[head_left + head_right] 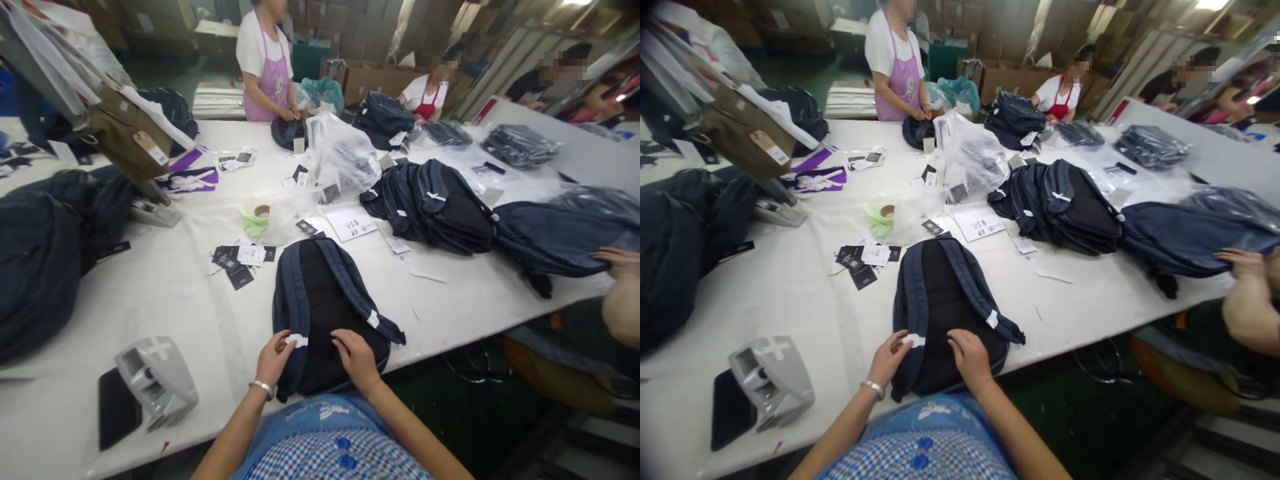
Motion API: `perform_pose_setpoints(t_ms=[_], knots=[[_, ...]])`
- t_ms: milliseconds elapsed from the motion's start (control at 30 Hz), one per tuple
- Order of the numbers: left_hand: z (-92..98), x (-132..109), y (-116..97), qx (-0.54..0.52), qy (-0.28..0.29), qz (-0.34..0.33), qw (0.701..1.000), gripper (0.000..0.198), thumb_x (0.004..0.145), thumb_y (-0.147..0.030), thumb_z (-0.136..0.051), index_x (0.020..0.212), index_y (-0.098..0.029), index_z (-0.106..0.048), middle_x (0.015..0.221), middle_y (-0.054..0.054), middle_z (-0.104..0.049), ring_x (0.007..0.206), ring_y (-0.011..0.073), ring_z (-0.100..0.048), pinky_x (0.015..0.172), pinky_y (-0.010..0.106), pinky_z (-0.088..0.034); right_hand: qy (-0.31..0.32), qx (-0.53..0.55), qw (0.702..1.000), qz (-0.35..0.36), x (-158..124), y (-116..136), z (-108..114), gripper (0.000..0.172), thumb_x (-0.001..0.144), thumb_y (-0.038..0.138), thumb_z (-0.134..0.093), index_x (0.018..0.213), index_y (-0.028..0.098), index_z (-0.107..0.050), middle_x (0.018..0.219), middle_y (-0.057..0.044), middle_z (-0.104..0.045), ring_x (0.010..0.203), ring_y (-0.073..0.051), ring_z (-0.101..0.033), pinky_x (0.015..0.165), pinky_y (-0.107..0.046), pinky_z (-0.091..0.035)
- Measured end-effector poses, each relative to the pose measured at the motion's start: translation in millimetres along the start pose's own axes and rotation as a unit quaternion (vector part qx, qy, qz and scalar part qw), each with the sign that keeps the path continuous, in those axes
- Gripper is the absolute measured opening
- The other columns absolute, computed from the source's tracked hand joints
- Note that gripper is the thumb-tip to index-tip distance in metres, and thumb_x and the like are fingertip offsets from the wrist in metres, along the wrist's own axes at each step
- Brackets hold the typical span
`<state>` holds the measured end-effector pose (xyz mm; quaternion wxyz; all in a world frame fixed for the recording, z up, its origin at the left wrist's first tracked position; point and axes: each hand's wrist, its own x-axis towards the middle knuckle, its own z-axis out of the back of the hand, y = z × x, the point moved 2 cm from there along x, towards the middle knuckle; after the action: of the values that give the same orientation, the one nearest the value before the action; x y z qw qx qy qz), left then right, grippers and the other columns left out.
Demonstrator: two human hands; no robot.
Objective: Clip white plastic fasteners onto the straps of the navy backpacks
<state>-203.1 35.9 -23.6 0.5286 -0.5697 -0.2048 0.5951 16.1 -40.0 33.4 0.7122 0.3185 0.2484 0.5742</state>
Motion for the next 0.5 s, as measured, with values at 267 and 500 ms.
perform_pose_setpoints(t_ms=[267, 500], knots=[[-0.1, 21, -3, 0.200, -0.097, -0.055, 0.973, 0.041, 0.086, -0.040, -0.053, 0.122, -0.022, -0.056, 0.102, 0.007, -0.070, 0.092, 0.0228, -0.066, 0.079, 0.035, -0.053, 0.064, -0.164, 0.981, 0.081, -40, -54, 54, 0.036, 0.089, 0.027, -0.054, 0.125, 0.024, -0.055, 0.126, -0.009, -0.057, 0.120, -0.025, -0.051, 0.102, -0.047, -0.043], [3.1, 24, -38, 0.290, -0.190, -0.302, 0.888, 0.050, 0.087, -0.029, -0.054, 0.135, -0.021, -0.044, 0.136, 0.013, -0.051, 0.125, 0.0271, -0.048, 0.104, 0.045, -0.039, 0.220, -0.231, 0.933, 0.169, -13, -69, 51, 0.077, 0.075, 0.030, -0.073, 0.141, 0.021, -0.036, 0.147, -0.012, -0.036, 0.137, -0.029, -0.029, 0.110, -0.050, -0.032]])
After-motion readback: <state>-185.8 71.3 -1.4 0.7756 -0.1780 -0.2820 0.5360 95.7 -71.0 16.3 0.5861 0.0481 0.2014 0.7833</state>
